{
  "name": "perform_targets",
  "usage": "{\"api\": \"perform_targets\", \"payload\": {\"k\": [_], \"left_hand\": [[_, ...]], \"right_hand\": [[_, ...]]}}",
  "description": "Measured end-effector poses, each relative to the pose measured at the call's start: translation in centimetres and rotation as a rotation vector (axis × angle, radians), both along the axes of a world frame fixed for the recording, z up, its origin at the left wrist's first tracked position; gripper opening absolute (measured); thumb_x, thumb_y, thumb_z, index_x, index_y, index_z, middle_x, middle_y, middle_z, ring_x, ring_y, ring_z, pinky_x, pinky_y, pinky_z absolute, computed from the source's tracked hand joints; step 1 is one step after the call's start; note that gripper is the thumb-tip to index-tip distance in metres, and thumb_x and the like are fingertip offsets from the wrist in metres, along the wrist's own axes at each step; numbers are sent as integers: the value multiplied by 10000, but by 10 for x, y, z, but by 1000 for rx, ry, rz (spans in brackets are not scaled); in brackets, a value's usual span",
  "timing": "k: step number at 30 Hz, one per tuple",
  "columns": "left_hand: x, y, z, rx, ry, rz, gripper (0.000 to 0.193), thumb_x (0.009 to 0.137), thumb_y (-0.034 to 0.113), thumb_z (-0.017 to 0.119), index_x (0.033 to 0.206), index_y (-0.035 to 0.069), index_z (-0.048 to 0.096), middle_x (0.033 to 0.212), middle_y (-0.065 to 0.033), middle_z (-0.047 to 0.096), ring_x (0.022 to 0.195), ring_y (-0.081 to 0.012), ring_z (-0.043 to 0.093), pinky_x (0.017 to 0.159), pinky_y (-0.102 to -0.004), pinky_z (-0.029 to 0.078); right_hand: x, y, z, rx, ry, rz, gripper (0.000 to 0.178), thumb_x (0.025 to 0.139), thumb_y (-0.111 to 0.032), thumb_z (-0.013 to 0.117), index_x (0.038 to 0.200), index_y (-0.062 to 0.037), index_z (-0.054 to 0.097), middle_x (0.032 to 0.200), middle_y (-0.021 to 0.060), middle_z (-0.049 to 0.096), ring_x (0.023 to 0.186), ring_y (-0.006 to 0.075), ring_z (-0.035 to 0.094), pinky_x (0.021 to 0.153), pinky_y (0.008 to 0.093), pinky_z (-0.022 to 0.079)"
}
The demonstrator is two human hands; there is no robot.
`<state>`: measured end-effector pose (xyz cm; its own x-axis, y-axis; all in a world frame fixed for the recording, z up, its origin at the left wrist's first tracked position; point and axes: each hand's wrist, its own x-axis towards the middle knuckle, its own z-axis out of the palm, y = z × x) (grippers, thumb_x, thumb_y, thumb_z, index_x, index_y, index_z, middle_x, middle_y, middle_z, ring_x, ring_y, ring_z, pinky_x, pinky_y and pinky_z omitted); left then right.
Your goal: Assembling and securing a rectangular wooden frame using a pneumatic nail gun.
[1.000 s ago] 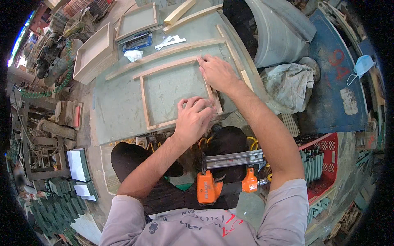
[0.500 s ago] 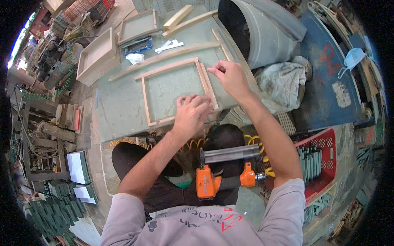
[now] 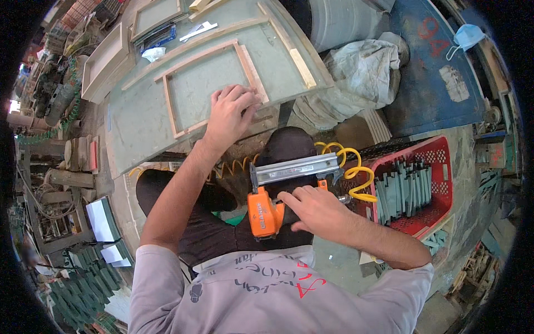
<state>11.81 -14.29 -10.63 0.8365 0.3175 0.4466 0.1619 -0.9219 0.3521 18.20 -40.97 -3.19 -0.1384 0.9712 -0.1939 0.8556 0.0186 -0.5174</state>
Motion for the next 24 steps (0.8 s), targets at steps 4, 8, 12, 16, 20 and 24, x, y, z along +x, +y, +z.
{"api": "perform_targets", "payload": {"k": [4, 8, 12, 16, 20, 24], "left_hand": [[1, 1, 0, -6, 8, -18, 140, 834, 146, 643, 974, 136, 646, 1056, -16, 613, 1093, -228, 533, 933, -457, 360], [1, 2, -2, 2, -31, -31, 140, 829, 138, 650, 968, 127, 650, 1064, -20, 612, 1076, -225, 539, 927, -422, 370], [0, 0, 1, 42, -94, -32, 138, 825, 142, 661, 961, 121, 666, 1017, -17, 626, 1004, -222, 556, 906, -395, 381], [1, 2, -2, 12, -26, -38, 128, 828, 140, 661, 953, 117, 675, 935, -11, 640, 960, -221, 563, 888, -384, 385], [0, 4, -1, -32, -48, -54, 133, 826, 134, 661, 956, 112, 682, 894, -10, 650, 955, -219, 569, 879, -370, 388], [0, 6, -1, -52, -54, -82, 149, 813, 127, 666, 960, 110, 689, 920, -18, 661, 975, -222, 570, 885, -369, 395]], "right_hand": [[-14, -15, -25, -170, -278, 16, 900, 727, -28, 652, 1498, -69, 189, 832, 131, 519, 749, 285, 565, 692, 408, 470], [-13, -17, -32, -119, -243, 4, 890, 711, -13, 620, 1493, -59, 199, 767, 125, 535, 675, 283, 563, 646, 398, 466], [-9, -19, -47, -109, -269, 31, 912, 701, -81, 665, 1487, -44, 204, 694, 94, 567, 639, 272, 582, 623, 381, 465], [6, -20, -46, -6, -288, 40, 924, 678, -130, 695, 1473, -35, 235, 712, 76, 593, 674, 254, 611, 632, 370, 473], [33, -13, -43, 128, -367, -11, 789, 641, -127, 691, 1382, -95, 421, 728, 61, 586, 671, 262, 597, 642, 369, 474], [64, 2, -38, 213, -531, -7, 619, 797, -129, 535, 1400, -84, 403, 721, 52, 573, 645, 224, 584, 627, 343, 474]]}}
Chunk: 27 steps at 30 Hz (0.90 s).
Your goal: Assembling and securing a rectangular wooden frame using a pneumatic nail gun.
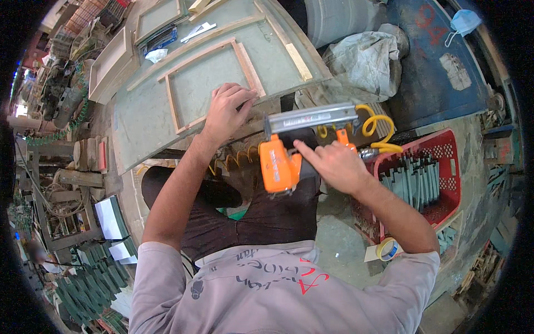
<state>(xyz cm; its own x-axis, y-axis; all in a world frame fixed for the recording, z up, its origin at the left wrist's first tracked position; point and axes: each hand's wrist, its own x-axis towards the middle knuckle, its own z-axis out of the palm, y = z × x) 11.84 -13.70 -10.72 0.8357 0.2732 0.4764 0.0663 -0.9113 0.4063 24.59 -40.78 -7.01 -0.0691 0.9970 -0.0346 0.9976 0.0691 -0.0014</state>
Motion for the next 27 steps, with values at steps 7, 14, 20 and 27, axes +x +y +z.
{"api": "perform_targets", "payload": {"k": [7, 14, 20, 27], "left_hand": [[1, -3, 0, 16, -4, 20, 149, 804, 124, 669, 951, 115, 691, 927, -21, 668, 982, -230, 569, 897, -377, 397], [1, -4, -1, 19, -52, 38, 115, 807, 147, 668, 917, 119, 688, 886, -10, 662, 952, -213, 568, 886, -397, 392], [1, -4, -2, 36, -41, 47, 135, 797, 141, 670, 929, 118, 690, 895, -10, 663, 968, -213, 564, 897, -401, 387], [0, -4, 0, 32, 2, 47, 154, 804, 135, 672, 956, 120, 694, 939, -17, 669, 987, -221, 563, 918, -387, 393]], "right_hand": [[24, 19, 1, 74, -51, 30, 671, 716, -92, 582, 1375, -96, 451, 707, 54, 563, 649, 231, 561, 650, 343, 468], [27, 26, 1, 78, -31, 36, 669, 717, -78, 589, 1372, -100, 455, 713, 53, 571, 669, 231, 572, 664, 339, 469], [28, 28, 2, 67, -33, 26, 719, 691, -52, 606, 1387, -107, 434, 717, 57, 573, 676, 245, 572, 665, 350, 475], [29, 29, 4, 46, -21, 23, 753, 669, -38, 625, 1392, -103, 423, 725, 62, 584, 683, 251, 578, 672, 354, 477]]}}
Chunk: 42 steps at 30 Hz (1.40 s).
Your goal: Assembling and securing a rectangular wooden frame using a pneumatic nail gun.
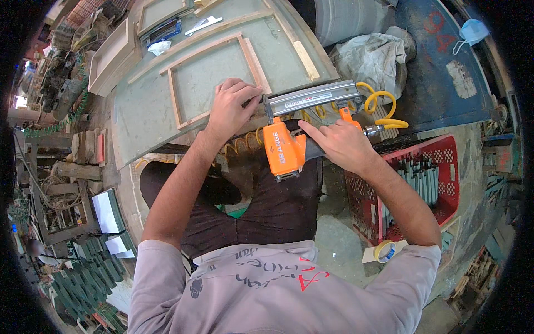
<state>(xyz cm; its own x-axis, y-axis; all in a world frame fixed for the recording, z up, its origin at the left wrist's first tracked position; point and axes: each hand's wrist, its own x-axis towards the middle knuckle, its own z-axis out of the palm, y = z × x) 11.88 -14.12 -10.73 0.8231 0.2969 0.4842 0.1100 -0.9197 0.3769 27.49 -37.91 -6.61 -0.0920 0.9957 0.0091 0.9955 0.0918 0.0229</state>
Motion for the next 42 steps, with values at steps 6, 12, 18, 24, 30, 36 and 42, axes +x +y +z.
{"api": "perform_targets", "payload": {"k": [6, 12, 18, 24, 30, 36, 42], "left_hand": [[-1, 1, -1, -4, 20, -15, 158, 821, 137, 669, 976, 122, 696, 956, -19, 670, 995, -225, 558, 908, -395, 399], [-2, 0, 2, -18, 43, -4, 157, 833, 136, 663, 986, 121, 693, 959, -21, 670, 1010, -225, 549, 908, -396, 401], [-1, 2, 1, -25, 39, -21, 159, 827, 125, 665, 984, 126, 685, 997, -14, 646, 1022, -231, 540, 897, -398, 407], [-1, 1, 1, -22, 19, -4, 173, 812, 111, 672, 982, 139, 685, 1055, -10, 600, 1054, -245, 518, 873, -398, 422], [-1, 1, 0, -28, 8, -6, 177, 806, 115, 679, 982, 134, 685, 1057, -20, 605, 1059, -253, 523, 885, -406, 422], [-1, 2, 1, -33, -4, -23, 157, 807, 116, 677, 963, 127, 681, 1075, -25, 603, 1073, -258, 523, 899, -414, 424], [0, 2, 0, -24, -5, -16, 159, 802, 116, 680, 960, 130, 679, 1084, -24, 601, 1077, -260, 522, 897, -414, 427]], "right_hand": [[1, 1, 1, -12, 16, 1, 741, 670, -35, 633, 1380, -96, 431, 727, 71, 595, 695, 258, 588, 679, 361, 478], [0, 3, 7, -75, -44, -2, 588, 794, -102, 555, 1370, -95, 436, 770, 60, 614, 729, 228, 622, 718, 341, 496], [1, 2, 5, -67, -37, 6, 579, 792, -100, 552, 1361, -85, 442, 769, 59, 615, 728, 226, 621, 725, 337, 489], [1, 1, -2, 6, 18, -2, 676, 687, -41, 609, 1345, -95, 462, 731, 69, 598, 700, 253, 592, 690, 354, 482], [1, 0, -6, 27, 0, 5, 678, 687, -41, 608, 1347, -95, 462, 726, 66, 594, 690, 246, 588, 683, 347, 476], [0, 0, -6, 42, 9, 7, 683, 682, -38, 612, 1346, -92, 460, 724, 65, 592, 685, 246, 585, 684, 343, 474], [1, 1, -4, 29, 14, 8, 691, 680, -34, 612, 1351, -91, 453, 727, 70, 594, 690, 256, 586, 681, 354, 476]]}}
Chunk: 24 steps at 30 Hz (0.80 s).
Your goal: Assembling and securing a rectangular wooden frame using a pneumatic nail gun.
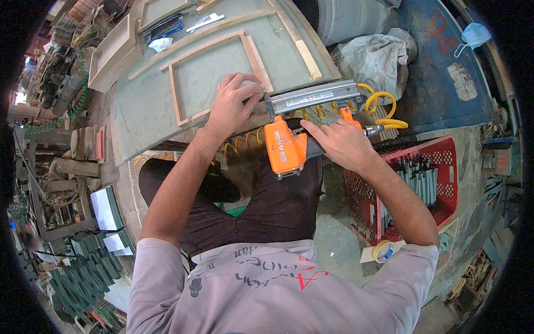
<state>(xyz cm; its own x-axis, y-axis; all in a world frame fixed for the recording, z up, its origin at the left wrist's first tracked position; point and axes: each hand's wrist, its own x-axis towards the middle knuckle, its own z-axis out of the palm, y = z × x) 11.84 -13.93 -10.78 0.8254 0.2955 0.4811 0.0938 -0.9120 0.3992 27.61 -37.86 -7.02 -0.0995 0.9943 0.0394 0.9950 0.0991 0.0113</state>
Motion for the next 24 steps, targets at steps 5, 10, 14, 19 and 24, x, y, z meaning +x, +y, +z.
{"api": "perform_targets", "payload": {"k": [5, 10, 14, 19, 24], "left_hand": [[0, 0, 0, -3, 0, -4, 159, 804, 113, 679, 962, 129, 679, 1091, -21, 600, 1083, -260, 519, 902, -416, 429], [0, 0, 0, 15, 6, 4, 161, 805, 114, 681, 965, 129, 680, 1093, -21, 601, 1089, -259, 516, 912, -419, 430], [0, 0, 1, -9, 19, -4, 168, 805, 116, 682, 973, 126, 681, 1098, -24, 600, 1098, -259, 512, 921, -415, 431], [0, 0, 0, -5, 24, 7, 173, 804, 113, 683, 977, 122, 683, 1095, -25, 602, 1102, -263, 512, 934, -414, 430], [1, 1, -1, -22, 5, -7, 175, 801, 105, 684, 976, 120, 686, 1086, -32, 606, 1091, -266, 520, 941, -416, 428]], "right_hand": [[0, 0, 3, 0, 12, 5, 692, 681, -35, 611, 1351, -89, 451, 732, 74, 596, 685, 263, 586, 681, 359, 478], [0, 1, 8, -77, -42, 3, 576, 794, -93, 543, 1360, -69, 440, 770, 73, 615, 720, 234, 616, 730, 347, 488], [0, 2, 11, -92, -41, 1, 561, 799, -95, 542, 1352, -73, 448, 768, 68, 619, 722, 235, 619, 729, 346, 488], [2, 1, 8, -48, 5, 12, 680, 703, -45, 608, 1360, -81, 437, 743, 70, 598, 698, 256, 589, 693, 356, 460], [1, 1, 11, -97, -9, 2, 610, 751, -64, 577, 1346, -76, 445, 771, 73, 619, 725, 245, 612, 717, 352, 472]]}}
